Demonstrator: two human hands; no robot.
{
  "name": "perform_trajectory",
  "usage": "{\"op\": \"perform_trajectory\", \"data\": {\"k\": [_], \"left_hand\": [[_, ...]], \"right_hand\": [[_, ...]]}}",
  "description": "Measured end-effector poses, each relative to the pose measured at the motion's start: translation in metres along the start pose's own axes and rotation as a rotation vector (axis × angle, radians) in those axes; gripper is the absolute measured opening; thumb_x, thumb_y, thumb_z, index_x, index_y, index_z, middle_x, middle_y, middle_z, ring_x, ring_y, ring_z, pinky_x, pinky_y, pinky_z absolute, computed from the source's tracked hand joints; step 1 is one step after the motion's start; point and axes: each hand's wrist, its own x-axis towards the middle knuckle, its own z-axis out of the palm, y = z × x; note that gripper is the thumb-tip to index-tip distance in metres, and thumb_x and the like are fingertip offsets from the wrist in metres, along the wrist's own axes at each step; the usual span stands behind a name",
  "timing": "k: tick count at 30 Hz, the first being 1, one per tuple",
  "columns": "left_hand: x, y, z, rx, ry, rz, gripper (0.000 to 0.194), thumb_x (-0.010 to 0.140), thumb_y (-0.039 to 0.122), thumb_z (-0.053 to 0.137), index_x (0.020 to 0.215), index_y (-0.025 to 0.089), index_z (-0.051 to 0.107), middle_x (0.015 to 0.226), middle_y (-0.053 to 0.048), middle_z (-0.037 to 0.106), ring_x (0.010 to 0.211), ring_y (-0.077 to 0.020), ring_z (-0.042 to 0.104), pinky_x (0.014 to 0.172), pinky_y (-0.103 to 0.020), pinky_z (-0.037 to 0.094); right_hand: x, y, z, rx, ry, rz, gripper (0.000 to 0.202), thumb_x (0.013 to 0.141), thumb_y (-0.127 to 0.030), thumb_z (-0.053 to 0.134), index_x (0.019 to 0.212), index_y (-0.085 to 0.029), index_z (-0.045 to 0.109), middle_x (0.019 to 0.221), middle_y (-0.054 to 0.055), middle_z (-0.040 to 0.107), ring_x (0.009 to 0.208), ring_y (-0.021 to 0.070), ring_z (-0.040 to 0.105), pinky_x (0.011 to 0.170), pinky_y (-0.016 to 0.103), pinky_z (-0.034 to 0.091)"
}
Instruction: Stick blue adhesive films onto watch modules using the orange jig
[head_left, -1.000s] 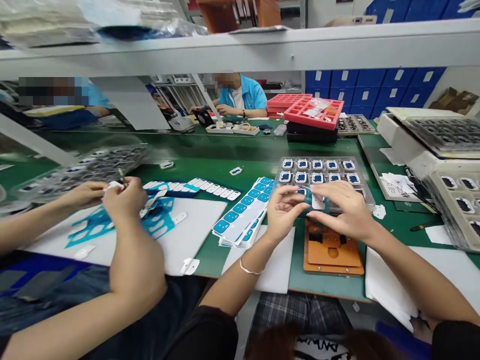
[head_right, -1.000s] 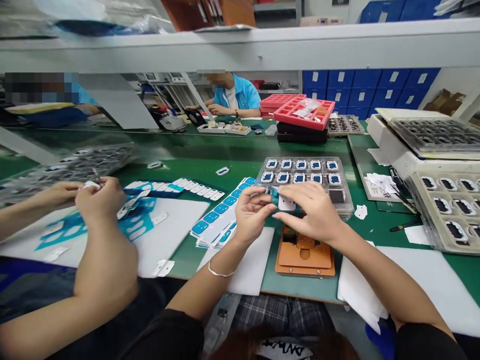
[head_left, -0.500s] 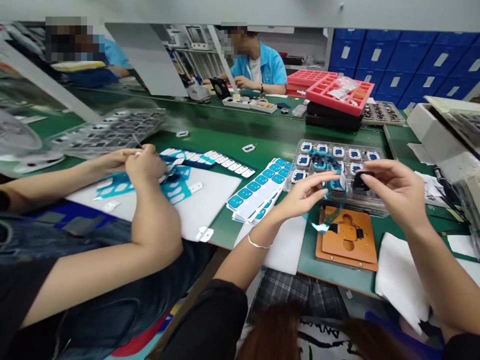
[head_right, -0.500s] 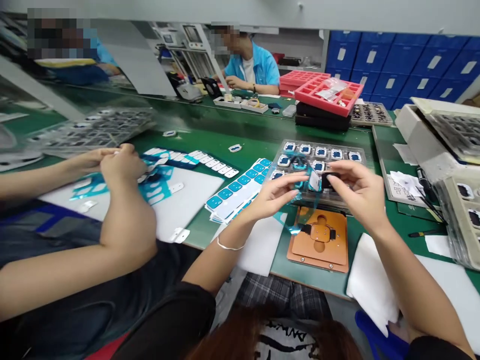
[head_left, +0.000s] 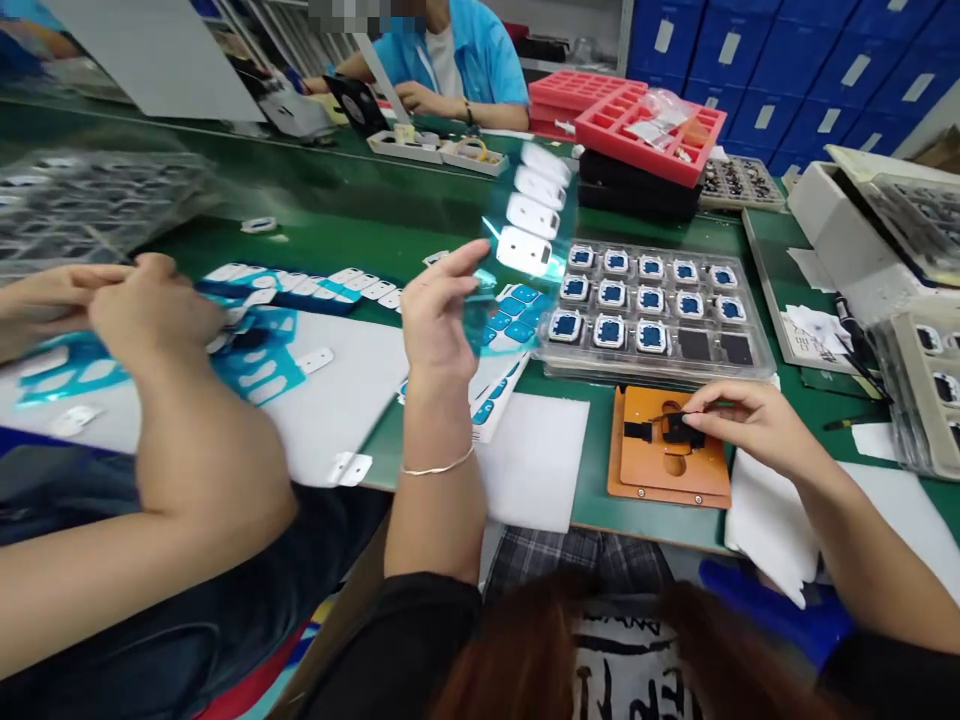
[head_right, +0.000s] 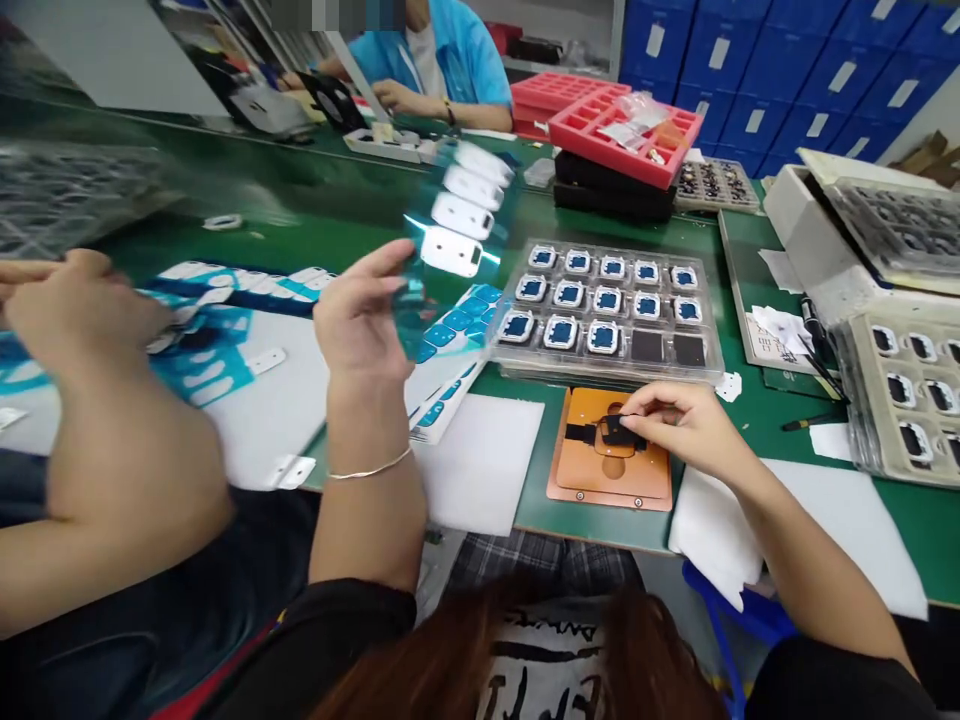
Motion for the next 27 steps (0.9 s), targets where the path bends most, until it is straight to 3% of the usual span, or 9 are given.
{"op": "perform_trajectory", "data": {"k": [2, 4, 7, 11, 15, 19, 22, 24, 27], "left_hand": [[-0.001, 0.003, -0.003, -0.008, -0.048, -0.106, 0.027, 0.075, 0.027, 0.059, 0.092, 0.015, 0.077, 0.087, -0.004, 0.074, 0.078, -0.0164, 0.068, 0.071, -0.028, 0.059], [-0.002, 0.002, -0.007, 0.117, -0.017, -0.119, 0.024, 0.071, 0.031, 0.066, 0.085, 0.014, 0.077, 0.081, -0.004, 0.073, 0.077, -0.017, 0.067, 0.074, -0.029, 0.058], [0.002, -0.006, -0.016, 0.514, -0.028, -0.127, 0.02, 0.07, 0.032, 0.071, 0.083, 0.017, 0.076, 0.078, -0.004, 0.073, 0.079, -0.021, 0.066, 0.082, -0.036, 0.056], [0.01, -0.021, -0.025, 0.946, -0.216, -0.255, 0.006, 0.066, 0.022, 0.075, 0.067, 0.021, 0.07, 0.066, -0.004, 0.067, 0.083, -0.0318, 0.068, 0.088, -0.05, 0.053], [0.014, -0.034, -0.028, 1.085, -0.353, -0.244, 0.012, 0.06, 0.017, 0.075, 0.061, 0.023, 0.065, 0.066, -0.005, 0.065, 0.088, -0.0368, 0.067, 0.085, -0.051, 0.054], [0.017, -0.047, -0.033, 1.132, -0.364, -0.232, 0.018, 0.054, 0.022, 0.081, 0.064, 0.024, 0.065, 0.07, -0.006, 0.067, 0.088, -0.0369, 0.067, 0.083, -0.051, 0.055], [0.016, -0.051, -0.034, 1.199, -0.375, -0.25, 0.029, 0.047, 0.03, 0.089, 0.06, 0.023, 0.064, 0.074, -0.009, 0.067, 0.095, -0.0421, 0.065, 0.082, -0.055, 0.054], [0.012, -0.048, -0.029, 1.24, -0.364, -0.252, 0.029, 0.049, 0.033, 0.089, 0.06, 0.022, 0.064, 0.08, -0.012, 0.068, 0.102, -0.0467, 0.062, 0.082, -0.059, 0.053], [0.0, -0.037, -0.016, 1.246, -0.291, -0.15, 0.018, 0.066, 0.034, 0.08, 0.069, 0.021, 0.068, 0.091, -0.016, 0.068, 0.107, -0.0482, 0.059, 0.084, -0.06, 0.051]], "right_hand": [[0.0, -0.003, 0.001, -0.087, -0.02, -0.018, 0.022, 0.081, -0.042, 0.07, 0.077, -0.021, 0.072, 0.075, 0.005, 0.071, 0.065, 0.0167, 0.064, 0.059, 0.03, 0.053], [0.0, -0.003, 0.001, -0.188, -0.001, -0.072, 0.018, 0.082, -0.038, 0.068, 0.076, -0.021, 0.072, 0.073, 0.004, 0.07, 0.063, 0.0159, 0.061, 0.058, 0.029, 0.05], [0.001, 0.001, 0.002, -0.322, 0.019, -0.157, 0.015, 0.084, -0.034, 0.066, 0.076, -0.023, 0.071, 0.071, 0.003, 0.069, 0.066, 0.0176, 0.06, 0.059, 0.03, 0.047], [0.001, 0.004, 0.004, -0.408, -0.005, -0.246, 0.016, 0.087, -0.031, 0.064, 0.074, -0.023, 0.068, 0.075, 0.003, 0.07, 0.073, 0.0195, 0.06, 0.066, 0.033, 0.047], [0.001, 0.003, 0.007, -0.464, -0.038, -0.303, 0.013, 0.087, -0.027, 0.062, 0.076, -0.022, 0.066, 0.085, 0.005, 0.067, 0.08, 0.021, 0.06, 0.072, 0.036, 0.048], [-0.001, 0.004, 0.009, -0.459, -0.033, -0.308, 0.007, 0.086, -0.026, 0.063, 0.081, -0.023, 0.066, 0.094, 0.007, 0.065, 0.089, 0.0234, 0.06, 0.077, 0.039, 0.049], [-0.002, 0.004, 0.009, -0.409, 0.007, -0.336, 0.008, 0.087, -0.026, 0.062, 0.081, -0.023, 0.066, 0.092, 0.006, 0.064, 0.088, 0.0218, 0.061, 0.078, 0.038, 0.05], [0.001, 0.004, 0.006, -0.356, 0.07, -0.372, 0.008, 0.089, -0.026, 0.062, 0.082, -0.023, 0.065, 0.089, 0.005, 0.064, 0.084, 0.0192, 0.061, 0.072, 0.034, 0.051], [0.015, 0.005, 0.002, -0.43, 0.176, -0.47, 0.008, 0.092, -0.025, 0.058, 0.088, -0.023, 0.065, 0.089, 0.004, 0.068, 0.083, 0.0191, 0.062, 0.073, 0.035, 0.051]]}}
